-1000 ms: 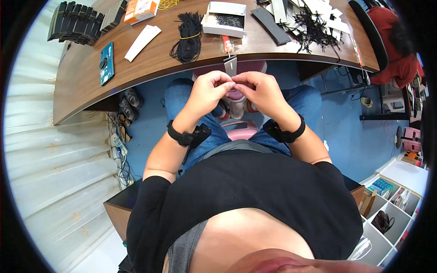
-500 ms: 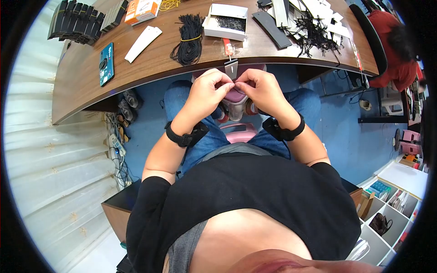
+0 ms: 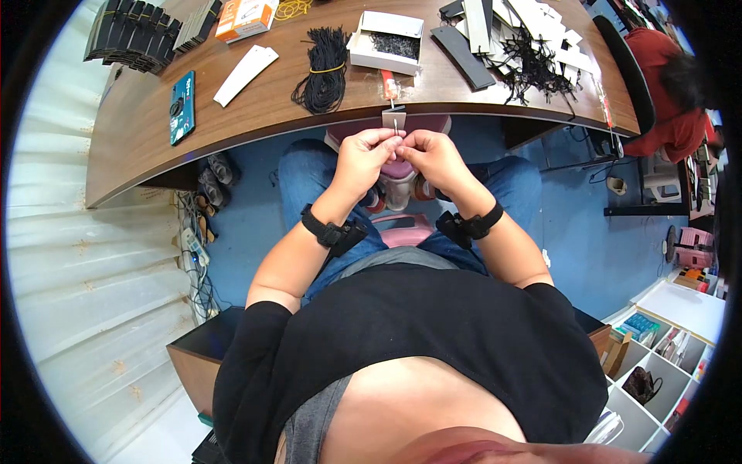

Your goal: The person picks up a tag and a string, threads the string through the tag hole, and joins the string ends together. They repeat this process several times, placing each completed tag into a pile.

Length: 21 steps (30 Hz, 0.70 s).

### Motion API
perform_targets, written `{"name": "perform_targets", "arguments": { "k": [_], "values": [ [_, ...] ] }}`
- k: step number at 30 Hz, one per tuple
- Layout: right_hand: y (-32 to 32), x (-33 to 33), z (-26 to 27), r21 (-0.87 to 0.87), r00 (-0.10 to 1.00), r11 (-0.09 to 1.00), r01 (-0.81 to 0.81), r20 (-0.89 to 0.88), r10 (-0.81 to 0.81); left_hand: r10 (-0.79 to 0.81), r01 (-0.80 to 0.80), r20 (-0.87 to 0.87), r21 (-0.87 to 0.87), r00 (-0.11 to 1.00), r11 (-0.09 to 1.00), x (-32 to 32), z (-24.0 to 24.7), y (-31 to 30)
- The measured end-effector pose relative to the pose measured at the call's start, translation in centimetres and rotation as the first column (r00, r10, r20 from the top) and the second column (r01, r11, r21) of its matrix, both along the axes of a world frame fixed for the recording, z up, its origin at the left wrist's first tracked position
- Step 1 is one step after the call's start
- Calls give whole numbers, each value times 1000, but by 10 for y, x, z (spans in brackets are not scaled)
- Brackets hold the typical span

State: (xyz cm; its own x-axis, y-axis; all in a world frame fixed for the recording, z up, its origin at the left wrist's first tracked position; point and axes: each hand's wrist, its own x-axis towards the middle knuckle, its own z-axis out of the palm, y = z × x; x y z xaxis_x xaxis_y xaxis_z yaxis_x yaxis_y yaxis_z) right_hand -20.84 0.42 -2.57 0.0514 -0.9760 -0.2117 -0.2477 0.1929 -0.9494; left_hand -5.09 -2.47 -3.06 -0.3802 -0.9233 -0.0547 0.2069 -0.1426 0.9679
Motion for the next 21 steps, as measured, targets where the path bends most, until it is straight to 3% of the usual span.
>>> {"name": "perform_targets", "arguments": {
  "k": [3, 5, 7, 10, 20, 21],
  "values": [
    [2, -2, 5, -472, 859, 878, -78, -480, -181, 38, -37, 25, -39, 999, 999, -4, -7, -2],
    [3, 0, 33, -607, 834, 793, 60, -406, -374, 49, -42, 100, -68, 994, 997, -2, -5, -4],
    [1, 3, 47, -735, 827, 677, 39, -356, -434, 27, -22, 126, -43, 992, 999, -1, 0, -3],
    [-11, 1, 40, -819, 792, 532, -214, -464, -396, 46, -36, 128, -76, 991, 996, -3, -1, -2],
    [-7, 11, 41, -843, 832, 514, -158, -394, -391, 43, -28, 120, -127, 992, 991, 1, -1, -2],
    [-6, 11, 41, -816, 858, 567, -113, -368, -359, 56, -36, 124, -156, 991, 987, 1, -5, -3]
  ]
}}
